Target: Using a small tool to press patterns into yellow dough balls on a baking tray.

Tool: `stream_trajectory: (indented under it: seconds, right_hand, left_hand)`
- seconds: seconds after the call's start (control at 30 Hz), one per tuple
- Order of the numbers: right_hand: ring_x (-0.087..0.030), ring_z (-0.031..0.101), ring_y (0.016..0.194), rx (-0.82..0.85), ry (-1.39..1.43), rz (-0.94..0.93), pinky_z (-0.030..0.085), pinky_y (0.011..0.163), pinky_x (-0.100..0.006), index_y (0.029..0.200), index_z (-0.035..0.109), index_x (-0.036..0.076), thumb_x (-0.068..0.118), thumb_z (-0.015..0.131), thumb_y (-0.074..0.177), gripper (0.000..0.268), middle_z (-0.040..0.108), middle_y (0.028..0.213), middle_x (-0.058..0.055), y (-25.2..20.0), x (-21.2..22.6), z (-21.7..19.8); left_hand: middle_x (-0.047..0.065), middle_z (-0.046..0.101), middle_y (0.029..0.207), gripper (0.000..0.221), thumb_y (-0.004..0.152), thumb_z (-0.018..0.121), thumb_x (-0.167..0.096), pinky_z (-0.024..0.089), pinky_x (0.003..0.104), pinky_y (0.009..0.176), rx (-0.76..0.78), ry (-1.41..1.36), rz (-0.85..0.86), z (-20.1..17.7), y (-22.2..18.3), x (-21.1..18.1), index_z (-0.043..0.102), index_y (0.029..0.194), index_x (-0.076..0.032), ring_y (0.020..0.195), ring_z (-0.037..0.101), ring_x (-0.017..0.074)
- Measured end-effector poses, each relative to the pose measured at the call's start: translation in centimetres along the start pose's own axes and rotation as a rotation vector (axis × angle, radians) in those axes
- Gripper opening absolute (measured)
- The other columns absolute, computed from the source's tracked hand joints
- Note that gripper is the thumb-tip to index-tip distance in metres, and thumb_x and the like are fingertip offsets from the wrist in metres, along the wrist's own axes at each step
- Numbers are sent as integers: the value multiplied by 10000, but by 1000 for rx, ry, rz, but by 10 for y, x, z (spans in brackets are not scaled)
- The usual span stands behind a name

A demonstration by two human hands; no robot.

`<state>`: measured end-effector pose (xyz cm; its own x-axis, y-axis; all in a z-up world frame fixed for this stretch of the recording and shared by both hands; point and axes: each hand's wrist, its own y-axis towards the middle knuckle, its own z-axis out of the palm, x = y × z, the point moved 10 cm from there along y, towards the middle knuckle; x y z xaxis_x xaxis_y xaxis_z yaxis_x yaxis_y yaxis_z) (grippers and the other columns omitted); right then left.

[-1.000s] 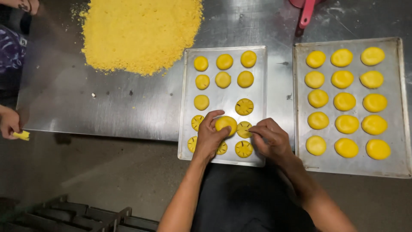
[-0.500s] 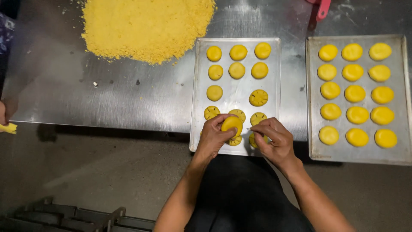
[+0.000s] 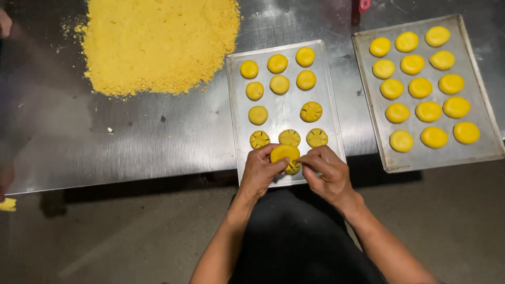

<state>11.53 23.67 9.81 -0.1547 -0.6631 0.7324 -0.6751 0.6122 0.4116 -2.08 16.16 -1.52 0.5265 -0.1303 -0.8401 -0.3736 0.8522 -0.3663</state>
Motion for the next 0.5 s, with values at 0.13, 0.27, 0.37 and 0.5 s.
stream_trajectory:
  seconds: [0.13, 0.27, 0.37, 0.5]
  right_hand:
    - [-234, 680, 809, 51, 1, -14, 536, 691, -314, 1008, 731, 34, -63, 715, 790, 239, 661, 900, -99, -11, -10, 11]
    - [-223, 699, 807, 14, -19, 98, 552, 697, -310, 1002, 728, 41, -57, 709, 802, 223, 683, 928, -93, -17, 1, 8]
    - [-236, 688, 854, -63, -16, 0, 548, 736, -322, 999, 717, 38, -61, 705, 797, 225, 674, 922, -93, -11, 27, 5]
    - [-256, 664, 831, -2, -27, -18, 530, 715, -338, 997, 721, 21, -66, 715, 759, 254, 662, 883, -116, -19, 27, 21]
  left_hand:
    - [62, 737, 976, 318, 850, 718, 8, 536, 228, 657, 20, 33, 23, -9, -3, 0, 677, 1164, 36, 785, 658, 85]
    - [61, 739, 950, 237, 855, 718, -7, 547, 218, 694, -5, 71, 49, -20, -9, 2, 708, 1086, 46, 795, 670, 86]
    - [71, 743, 925, 200, 855, 718, -15, 554, 232, 686, 42, 42, 41, -14, -10, -3, 718, 1042, 56, 763, 675, 106]
    - [61, 737, 918, 222, 837, 723, -1, 525, 238, 634, 64, -1, -5, -16, -19, -5, 695, 1054, 34, 723, 641, 97]
